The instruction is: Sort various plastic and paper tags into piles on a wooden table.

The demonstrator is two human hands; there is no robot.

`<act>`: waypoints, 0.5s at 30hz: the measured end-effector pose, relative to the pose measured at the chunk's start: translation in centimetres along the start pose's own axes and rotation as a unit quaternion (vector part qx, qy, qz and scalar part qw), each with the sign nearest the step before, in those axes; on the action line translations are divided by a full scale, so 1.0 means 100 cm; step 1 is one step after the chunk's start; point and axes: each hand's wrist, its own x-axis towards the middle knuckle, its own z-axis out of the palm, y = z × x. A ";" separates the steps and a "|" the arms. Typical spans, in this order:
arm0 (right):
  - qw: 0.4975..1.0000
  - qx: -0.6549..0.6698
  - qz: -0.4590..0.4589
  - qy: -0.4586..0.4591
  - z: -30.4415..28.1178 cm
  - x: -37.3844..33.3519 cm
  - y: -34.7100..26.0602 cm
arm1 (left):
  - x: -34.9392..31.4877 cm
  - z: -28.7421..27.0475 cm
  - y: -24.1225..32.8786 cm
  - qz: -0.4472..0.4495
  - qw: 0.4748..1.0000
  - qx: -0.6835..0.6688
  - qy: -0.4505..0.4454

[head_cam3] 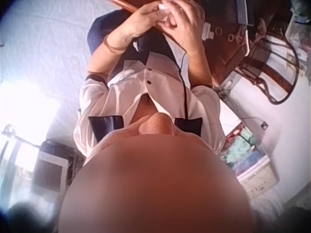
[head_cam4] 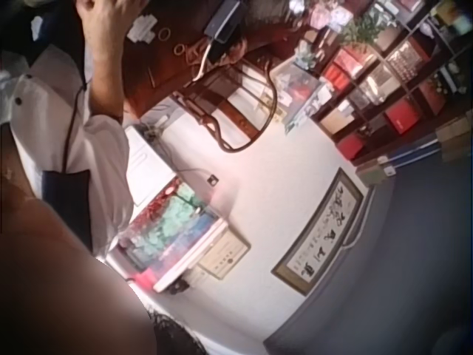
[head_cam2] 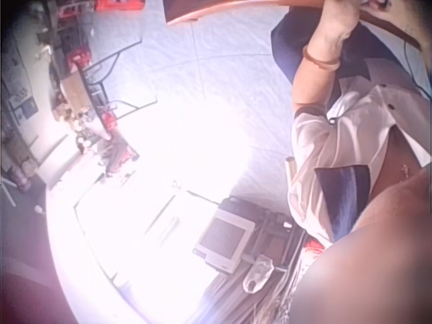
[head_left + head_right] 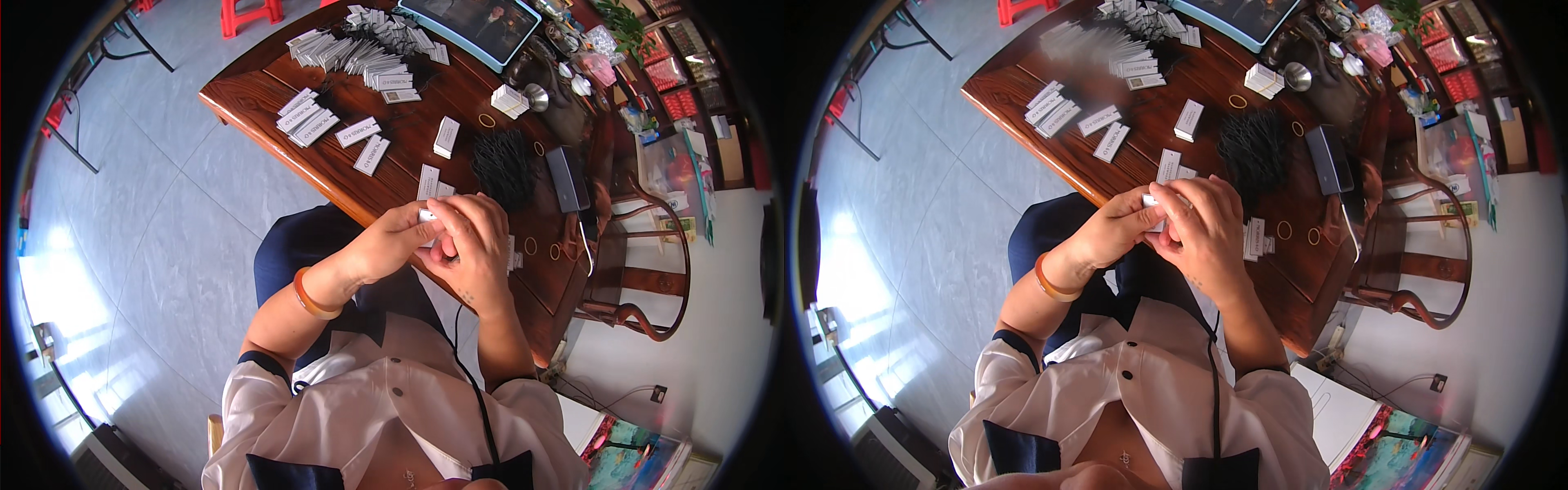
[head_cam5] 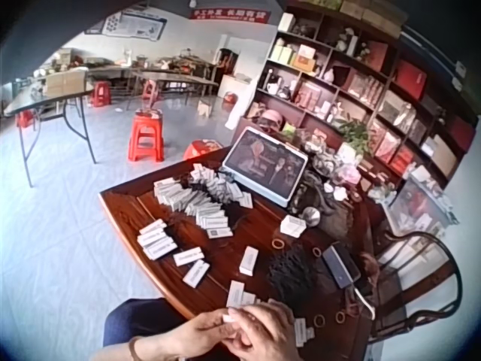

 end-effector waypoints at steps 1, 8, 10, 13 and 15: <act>1.000 -0.001 -0.003 -0.006 0.000 0.000 0.000 | 0.000 0.000 0.000 0.000 1.000 0.000 0.000; 0.999 -0.038 0.005 0.000 -0.006 -0.003 0.003 | 0.003 0.006 0.004 0.006 1.000 0.022 -0.006; 1.000 -0.001 0.016 -0.011 -0.004 -0.003 0.003 | 0.000 0.007 0.003 -0.001 0.999 0.033 0.009; 0.994 0.044 0.097 0.015 -0.037 -0.003 0.018 | -0.004 0.010 0.012 -0.002 0.992 0.011 0.128; 0.973 0.054 0.196 0.105 -0.052 -0.015 0.048 | -0.003 0.004 0.018 -0.006 0.985 -0.008 0.173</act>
